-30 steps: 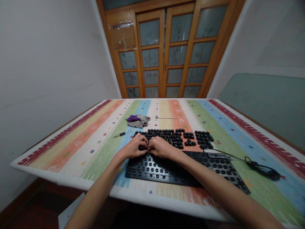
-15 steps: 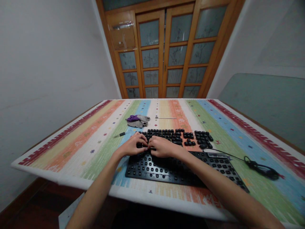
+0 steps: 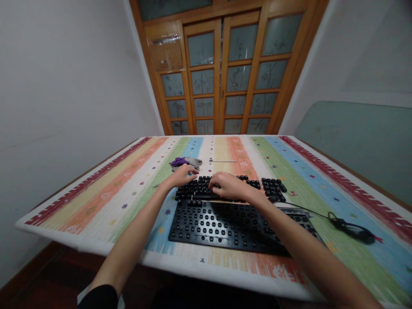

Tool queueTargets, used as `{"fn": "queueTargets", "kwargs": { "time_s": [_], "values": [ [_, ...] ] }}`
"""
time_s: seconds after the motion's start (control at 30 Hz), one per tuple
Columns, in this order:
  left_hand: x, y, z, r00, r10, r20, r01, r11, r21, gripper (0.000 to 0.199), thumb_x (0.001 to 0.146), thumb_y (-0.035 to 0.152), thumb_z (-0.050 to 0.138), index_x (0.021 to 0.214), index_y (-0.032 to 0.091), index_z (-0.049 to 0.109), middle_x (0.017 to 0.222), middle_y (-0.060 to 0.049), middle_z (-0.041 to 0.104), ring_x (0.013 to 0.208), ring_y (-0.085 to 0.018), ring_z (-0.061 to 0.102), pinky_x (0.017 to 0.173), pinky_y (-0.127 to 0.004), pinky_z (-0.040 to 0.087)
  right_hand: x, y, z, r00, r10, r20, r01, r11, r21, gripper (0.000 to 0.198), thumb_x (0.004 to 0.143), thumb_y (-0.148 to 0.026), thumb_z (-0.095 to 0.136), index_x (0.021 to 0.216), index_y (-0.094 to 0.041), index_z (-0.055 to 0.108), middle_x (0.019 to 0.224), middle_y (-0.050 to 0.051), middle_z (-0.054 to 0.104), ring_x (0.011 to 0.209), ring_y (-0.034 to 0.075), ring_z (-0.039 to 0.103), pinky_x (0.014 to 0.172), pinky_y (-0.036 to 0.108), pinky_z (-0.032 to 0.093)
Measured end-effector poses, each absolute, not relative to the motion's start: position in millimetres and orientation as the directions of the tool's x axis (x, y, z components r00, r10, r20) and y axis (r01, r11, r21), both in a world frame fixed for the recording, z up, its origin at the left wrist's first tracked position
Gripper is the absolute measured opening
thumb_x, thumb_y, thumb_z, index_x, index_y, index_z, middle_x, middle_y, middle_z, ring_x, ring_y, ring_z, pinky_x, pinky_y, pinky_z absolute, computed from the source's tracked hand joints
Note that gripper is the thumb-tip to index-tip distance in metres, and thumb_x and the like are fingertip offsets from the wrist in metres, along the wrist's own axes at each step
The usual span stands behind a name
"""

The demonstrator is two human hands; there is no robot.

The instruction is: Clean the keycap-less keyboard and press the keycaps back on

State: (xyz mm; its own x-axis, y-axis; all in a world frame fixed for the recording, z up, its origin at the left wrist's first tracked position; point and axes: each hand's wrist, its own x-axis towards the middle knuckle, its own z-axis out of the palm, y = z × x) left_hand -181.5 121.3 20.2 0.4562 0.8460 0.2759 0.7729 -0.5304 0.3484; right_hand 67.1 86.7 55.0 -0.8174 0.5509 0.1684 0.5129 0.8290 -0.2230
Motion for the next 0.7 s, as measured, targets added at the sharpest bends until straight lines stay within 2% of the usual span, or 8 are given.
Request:
{"fn": "queueTargets", "kwargs": {
  "time_s": [0.4, 0.7],
  "values": [
    [-174, 167, 2, 0.525, 0.847, 0.082, 0.779, -0.517, 0.354, 0.017, 0.085, 0.028, 0.063, 0.083, 0.017, 0.077, 0.081, -0.003, 0.075, 0.078, -0.019, 0.066, 0.076, -0.026, 0.046, 70, 91, 52, -0.799, 0.583, 0.144, 0.555, 0.809, -0.194, 0.023, 0.079, -0.008, 0.058, 0.089, -0.014, 0.078, 0.093, 0.011, 0.075, 0.085, 0.021, 0.065, 0.074, 0.027, 0.044],
    [-175, 166, 0, 0.474, 0.873, 0.115, 0.793, -0.480, 0.374, 0.016, 0.081, 0.028, 0.066, 0.076, 0.016, 0.075, 0.077, -0.004, 0.073, 0.075, -0.020, 0.064, 0.072, -0.027, 0.045, 70, 94, 48, -0.811, 0.565, 0.154, 0.532, 0.820, -0.210, 0.022, 0.078, -0.007, 0.058, 0.086, -0.014, 0.077, 0.091, 0.011, 0.075, 0.084, 0.021, 0.065, 0.073, 0.027, 0.043]
  ]
}}
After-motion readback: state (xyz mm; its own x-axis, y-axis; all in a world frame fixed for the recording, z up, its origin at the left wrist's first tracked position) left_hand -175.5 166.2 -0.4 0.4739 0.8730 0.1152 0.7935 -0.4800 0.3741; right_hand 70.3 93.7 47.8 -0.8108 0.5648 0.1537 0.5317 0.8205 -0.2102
